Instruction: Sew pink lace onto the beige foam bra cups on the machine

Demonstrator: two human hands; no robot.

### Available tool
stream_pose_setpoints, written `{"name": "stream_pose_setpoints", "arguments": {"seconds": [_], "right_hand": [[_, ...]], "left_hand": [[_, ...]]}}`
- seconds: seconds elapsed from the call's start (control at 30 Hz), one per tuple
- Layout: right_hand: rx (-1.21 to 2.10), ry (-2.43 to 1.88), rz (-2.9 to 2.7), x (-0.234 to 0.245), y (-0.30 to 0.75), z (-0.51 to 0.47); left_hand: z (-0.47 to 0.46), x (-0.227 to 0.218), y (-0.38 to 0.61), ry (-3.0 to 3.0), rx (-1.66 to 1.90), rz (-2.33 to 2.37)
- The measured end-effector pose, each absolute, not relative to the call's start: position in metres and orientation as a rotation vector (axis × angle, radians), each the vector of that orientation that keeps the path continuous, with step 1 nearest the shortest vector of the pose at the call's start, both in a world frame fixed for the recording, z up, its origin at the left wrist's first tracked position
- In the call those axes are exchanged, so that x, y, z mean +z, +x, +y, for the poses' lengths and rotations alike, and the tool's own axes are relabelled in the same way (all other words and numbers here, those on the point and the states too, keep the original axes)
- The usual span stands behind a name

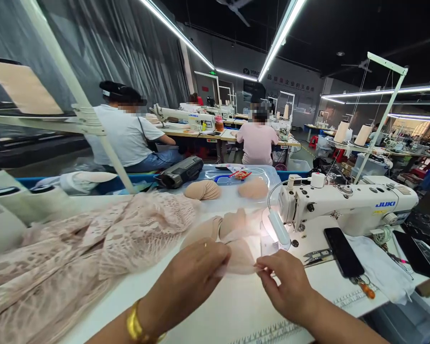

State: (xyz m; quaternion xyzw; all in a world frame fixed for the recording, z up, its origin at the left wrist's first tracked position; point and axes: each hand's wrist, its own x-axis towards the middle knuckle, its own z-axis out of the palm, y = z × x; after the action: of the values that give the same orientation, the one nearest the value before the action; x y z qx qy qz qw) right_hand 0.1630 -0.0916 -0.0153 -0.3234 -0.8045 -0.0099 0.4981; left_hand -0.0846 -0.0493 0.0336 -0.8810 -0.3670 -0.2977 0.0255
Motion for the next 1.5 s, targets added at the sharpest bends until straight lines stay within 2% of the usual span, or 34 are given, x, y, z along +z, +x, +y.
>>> {"name": "stream_pose_setpoints", "arguments": {"seconds": [0.1,0.27,0.5,0.7,1.0,1.37,1.5], "right_hand": [[-0.224,-0.801,-2.147,-0.03,0.174,-0.074],[-0.48,-0.703,-2.552,-0.044,0.209,-0.047],[-0.297,-0.809,-2.602,-0.042,0.236,-0.037],[-0.202,-0.921,-2.55,-0.039,0.244,-0.048],[-0.135,-0.925,-2.517,-0.034,0.243,-0.049],[-0.114,-0.902,-2.503,-0.031,0.241,-0.05],[-0.099,-0.911,-2.474,-0.03,0.24,-0.05]], "left_hand": [[-0.054,0.009,-0.084,-2.722,-0.759,-0.774],[-0.057,-0.009,-0.054,-2.93,-0.577,-0.651],[-0.025,-0.024,-0.006,-2.826,-0.511,-0.636],[-0.028,-0.041,-0.009,-2.884,-0.651,-0.678],[-0.029,-0.041,-0.004,-2.925,-0.555,-0.745],[-0.026,-0.054,0.004,-2.783,-0.857,-0.7],[-0.014,-0.06,0.005,-2.835,-0.809,-0.678]]}}
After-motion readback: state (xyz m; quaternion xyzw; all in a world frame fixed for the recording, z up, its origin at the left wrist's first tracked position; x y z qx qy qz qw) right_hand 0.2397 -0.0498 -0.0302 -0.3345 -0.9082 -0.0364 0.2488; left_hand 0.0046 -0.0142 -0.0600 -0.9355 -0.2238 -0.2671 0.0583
